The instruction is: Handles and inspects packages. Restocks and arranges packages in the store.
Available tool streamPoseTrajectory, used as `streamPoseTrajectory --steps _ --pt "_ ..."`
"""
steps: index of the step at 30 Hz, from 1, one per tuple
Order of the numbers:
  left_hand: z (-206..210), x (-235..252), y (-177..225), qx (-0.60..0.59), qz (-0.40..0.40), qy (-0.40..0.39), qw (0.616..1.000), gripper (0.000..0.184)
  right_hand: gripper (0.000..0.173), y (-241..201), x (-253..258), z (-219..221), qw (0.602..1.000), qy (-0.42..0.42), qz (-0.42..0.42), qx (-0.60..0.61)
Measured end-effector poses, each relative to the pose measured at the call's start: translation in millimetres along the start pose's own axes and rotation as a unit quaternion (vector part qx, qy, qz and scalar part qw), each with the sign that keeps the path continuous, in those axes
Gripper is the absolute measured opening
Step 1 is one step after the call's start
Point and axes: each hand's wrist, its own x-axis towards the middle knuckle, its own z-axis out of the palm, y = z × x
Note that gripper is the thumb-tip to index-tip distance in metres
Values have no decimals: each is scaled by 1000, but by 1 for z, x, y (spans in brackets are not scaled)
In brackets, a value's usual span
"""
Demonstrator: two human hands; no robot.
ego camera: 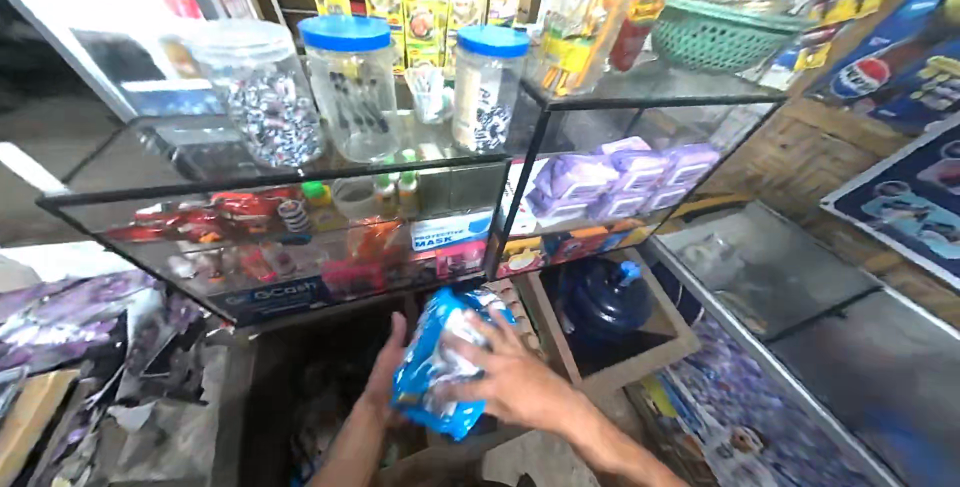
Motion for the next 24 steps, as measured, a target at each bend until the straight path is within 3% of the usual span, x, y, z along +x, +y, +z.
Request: streamPoseTrajectory --steps 2,4,6,8,9,11,13,16,20,22,24 --pt "-5 -16 -5 9 14 36 999 72 55 -1 -11 10 995 -98 -16 12" --pt "2 -32 -20 14 -6 129 992 53 55 2 -27 12 985 -111 9 128" --pt "15 -40 -32 28 23 170 985 42 42 1 -40 13 964 -3 72 257" --pt "38 -36 -39 64 69 196 976 41 45 -9 -41 22 919 174 154 319" --pt "51 -31 -44 85 88 191 974 43 54 -14 -36 32 898 258 179 308" --pt "79 -14 -62 123 107 165 973 48 76 -25 -21 56 885 337 202 251" --pt "99 -4 -74 97 112 86 985 56 76 -29 -12 74 895 360 182 191" --pt "109 14 -67 97 135 -17 986 69 74 -16 -8 53 909 357 133 170" --pt "117 22 -59 146 211 -36 966 57 78 -23 -1 26 917 352 120 146" --pt "110 32 -50 119 230 -15 966 60 81 -22 0 15 904 344 117 226" --pt "96 38 -45 53 232 24 971 67 76 -17 -7 4 839 382 104 372"
